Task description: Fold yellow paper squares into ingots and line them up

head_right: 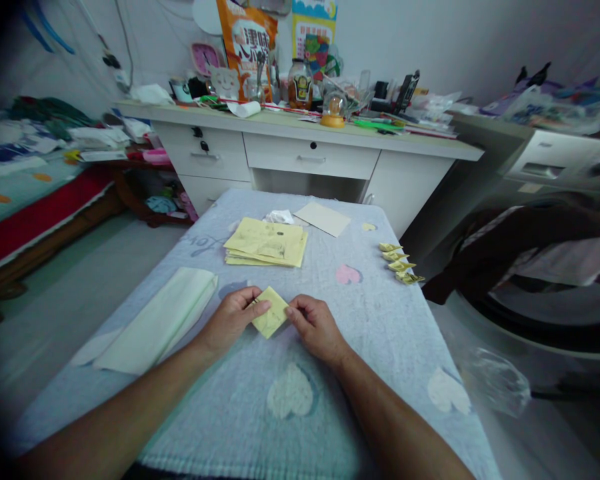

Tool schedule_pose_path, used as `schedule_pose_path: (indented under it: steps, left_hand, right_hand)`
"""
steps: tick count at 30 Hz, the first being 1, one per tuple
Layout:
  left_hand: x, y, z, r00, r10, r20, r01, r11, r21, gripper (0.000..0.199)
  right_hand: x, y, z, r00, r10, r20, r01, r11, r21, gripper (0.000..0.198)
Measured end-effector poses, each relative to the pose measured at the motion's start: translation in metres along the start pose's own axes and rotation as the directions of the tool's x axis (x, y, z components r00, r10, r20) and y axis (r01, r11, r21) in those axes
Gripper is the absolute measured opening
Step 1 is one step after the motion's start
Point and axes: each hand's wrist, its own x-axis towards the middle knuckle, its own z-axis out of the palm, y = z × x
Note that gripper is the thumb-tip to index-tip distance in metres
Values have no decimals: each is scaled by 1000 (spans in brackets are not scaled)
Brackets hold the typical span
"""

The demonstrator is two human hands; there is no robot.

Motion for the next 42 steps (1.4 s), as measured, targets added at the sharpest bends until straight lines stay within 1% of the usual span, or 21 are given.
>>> schedule_pose_path:
  steps: [2, 5, 9, 11, 13, 16, 19, 21, 23, 25, 29, 32, 37, 40, 42]
  left_hand:
    - [0, 0, 0, 1000, 4, -9, -4, 1000, -14, 28]
    - [0, 0, 2, 1000, 7, 8, -7, 998, -65, 30]
    - [0, 0, 5, 998, -10, 55, 16, 994, -106, 44]
    - [1, 0, 6, 996, -31, 88, 37, 996, -75, 43]
    - [1, 0, 6, 994, -48, 98, 50, 999, -14, 37]
    - [1, 0, 6, 996, -55, 65, 49, 995, 89, 33]
    - [0, -1, 6, 999, -21, 48, 15, 991, 131, 31]
    - [0, -2, 6, 997, 27, 74, -35, 994, 107, 30]
    - [0, -4, 7, 990, 79, 117, -86, 994, 62, 32]
    - [0, -5, 7, 984, 97, 151, -106, 993, 50, 35]
    - [0, -8, 5, 984, 77, 159, -102, 982, 158, 34]
    - [0, -10, 3, 984, 87, 153, -120, 968, 220, 33]
    - [1, -9, 2, 988, 80, 134, -117, 948, 296, 34]
    - [0, -6, 2, 990, 70, 122, -108, 931, 348, 32]
    - [-2, -3, 4, 991, 60, 123, -102, 921, 376, 28]
  right_hand:
    - [0, 0, 0, 1000, 3, 5, -3, 1000, 31, 31]
    - [0, 2, 1, 1000, 15, 0, -15, 997, 80, 30]
    - [1, 7, 0, 997, 65, -42, -56, 979, 197, 31]
    - [2, 9, 0, 993, 86, -79, -64, 966, 252, 32]
    - [3, 10, -1, 990, 101, -99, -69, 958, 279, 32]
    - [3, 10, -2, 989, 109, -99, -77, 954, 289, 31]
    - [3, 10, -1, 990, 92, -103, -56, 950, 306, 28]
    - [4, 10, 0, 994, 70, -81, -42, 951, 306, 26]
    - [4, 10, 1, 999, 42, -29, -32, 958, 284, 25]
    - [5, 10, 1, 1000, 21, 22, -26, 964, 264, 25]
    - [4, 11, 0, 998, 33, 47, -46, 956, 289, 23]
    - [3, 12, -3, 997, 71, 18, -73, 944, 320, 24]
    - [3, 11, -9, 994, 106, -39, -84, 926, 368, 26]
    - [4, 8, -12, 993, 99, -66, -64, 910, 410, 25]
    - [4, 6, -12, 995, 67, -80, -25, 898, 440, 21]
